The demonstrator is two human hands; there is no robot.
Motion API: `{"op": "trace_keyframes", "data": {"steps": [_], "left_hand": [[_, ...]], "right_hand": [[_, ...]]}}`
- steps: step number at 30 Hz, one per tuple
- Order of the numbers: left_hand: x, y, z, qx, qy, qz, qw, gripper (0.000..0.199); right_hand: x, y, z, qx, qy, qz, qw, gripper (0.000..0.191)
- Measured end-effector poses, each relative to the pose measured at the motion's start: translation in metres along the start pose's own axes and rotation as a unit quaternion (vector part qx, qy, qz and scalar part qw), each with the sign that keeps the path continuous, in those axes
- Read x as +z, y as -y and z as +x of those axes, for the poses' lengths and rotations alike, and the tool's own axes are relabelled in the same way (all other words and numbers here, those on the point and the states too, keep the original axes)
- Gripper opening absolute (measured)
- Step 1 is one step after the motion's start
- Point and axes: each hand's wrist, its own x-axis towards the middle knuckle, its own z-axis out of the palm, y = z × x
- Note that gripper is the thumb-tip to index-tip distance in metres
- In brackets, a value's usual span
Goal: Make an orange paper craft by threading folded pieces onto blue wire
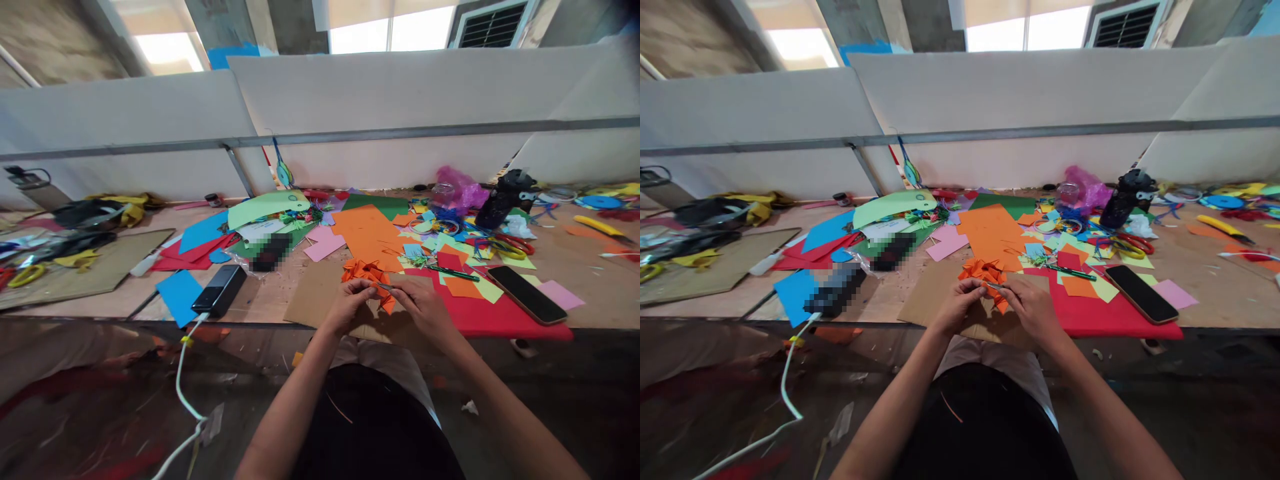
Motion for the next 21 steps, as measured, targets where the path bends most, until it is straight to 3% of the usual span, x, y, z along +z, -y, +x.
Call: {"op": "trace_keyframes", "data": {"steps": [14,21], "left_hand": [[-0.0013,0.0011,0.0004,0.000,0.005,-0.001,1.000,0.040],[0.0054,-0.0071,-0.0037,-0.006,0.004,0.003,1.000,0.039]], "right_hand": [[0.0025,0.0001,-0.0010,0.018,-0.007,-0.005,1.000,0.038],[0.0063,-0.0069,0.0036,0.059,0.000,0.075,0.995,0.047]]}}
